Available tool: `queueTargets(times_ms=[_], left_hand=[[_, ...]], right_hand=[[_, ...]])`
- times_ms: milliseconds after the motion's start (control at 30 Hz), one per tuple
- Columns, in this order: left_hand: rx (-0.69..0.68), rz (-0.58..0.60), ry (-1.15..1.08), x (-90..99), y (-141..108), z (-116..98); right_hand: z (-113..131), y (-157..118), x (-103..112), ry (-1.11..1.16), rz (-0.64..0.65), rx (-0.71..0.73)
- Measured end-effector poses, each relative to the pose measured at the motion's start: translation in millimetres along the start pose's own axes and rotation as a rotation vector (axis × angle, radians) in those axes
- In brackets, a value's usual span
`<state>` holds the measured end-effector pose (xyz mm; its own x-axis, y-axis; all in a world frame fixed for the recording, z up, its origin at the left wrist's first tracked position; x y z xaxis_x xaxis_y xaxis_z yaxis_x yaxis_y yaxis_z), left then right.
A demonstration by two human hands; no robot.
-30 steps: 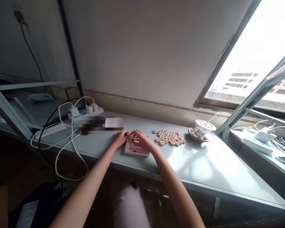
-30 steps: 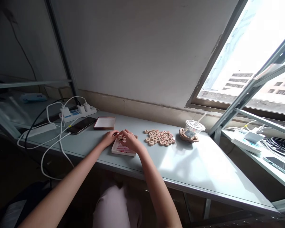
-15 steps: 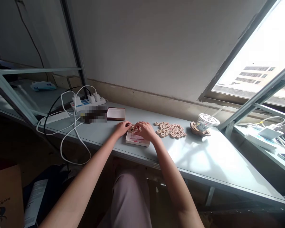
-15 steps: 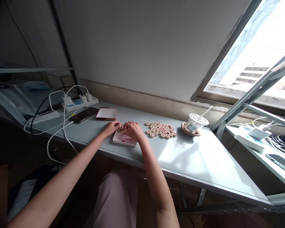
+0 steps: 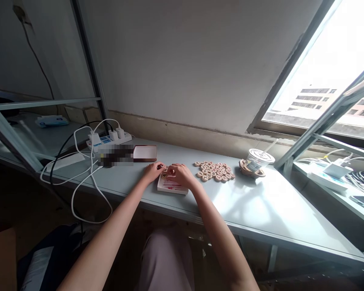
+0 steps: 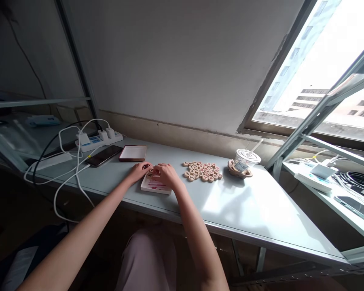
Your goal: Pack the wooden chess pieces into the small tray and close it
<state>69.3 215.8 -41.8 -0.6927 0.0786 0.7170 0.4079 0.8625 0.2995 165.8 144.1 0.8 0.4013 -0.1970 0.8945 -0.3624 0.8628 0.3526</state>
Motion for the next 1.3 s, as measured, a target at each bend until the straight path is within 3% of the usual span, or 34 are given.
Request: queueTargets(times_ms=[167,267,433,500,600,733,900,967,1033,1133,1200,1300], left_hand=[[-0.038,-0.070,-0.048,3.8,2.2,1.3],[-0.045,-0.012,-0.083,0.1,1.4,-0.9],[-0.058,0.070,-0.057,-1.2,-4.3,-9.9],[-0.047,0.088,-0.061,-0.9,-5.9,-11.2],[-0.032,0.073,-0.083,1.0,-6.0,-10.9],[-0.031,0.043,-0.093,1.3,-3.9,-7.8],[-0.041,0.048,-0.069,-0.9,-1.5,-6.3],[-0.049,0.047,-0.057,-0.7,-1.1,-7.2],[-0.062,0.038,-0.052,0.5,-1.1,-8.9],[-0.078,0.018,-0.062,2.3,-1.4,-10.7],[-0.088,0.013,-0.071,2.7,-1.7,-11.5],[-0.092,0.013,-0.062,2.6,-2.1,-12.0]], right_hand=[[-8.2,2.0,-5.7,0.161,0.037,-0.053],[-23.0,2.6,3.7,0.227,-0.012,-0.091],[-78.9,-17.5,42.9,-0.145,-0.335,-0.404],[-95.4,-26.8,43.9,-0.287,-0.323,-0.501],[-106.8,-33.3,34.1,-0.357,-0.230,-0.537],[-100.2,-31.0,27.3,-0.350,-0.179,-0.485],[-91.0,-28.3,49.2,-0.214,-0.314,-0.530],[-81.1,-24.4,56.4,-0.061,-0.348,-0.469],[-63.5,-15.6,50.4,0.160,-0.262,-0.326],[-31.2,-7.0,25.0,0.365,-0.006,-0.132],[-20.9,-6.1,11.8,0.324,0.083,-0.107],[-16.9,-5.5,9.9,0.151,0.057,-0.108]])
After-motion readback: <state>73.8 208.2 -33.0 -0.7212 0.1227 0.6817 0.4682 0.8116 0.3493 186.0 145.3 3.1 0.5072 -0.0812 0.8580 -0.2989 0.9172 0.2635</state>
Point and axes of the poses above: each hand's wrist, its own y-axis towards the middle knuckle, its own x-axis out of the back of the hand, z = x × y, the point moved 9 cm from there along y, towards the middle knuckle, and after that the axes turned 2 degrees about y, right-handed, at the moved point
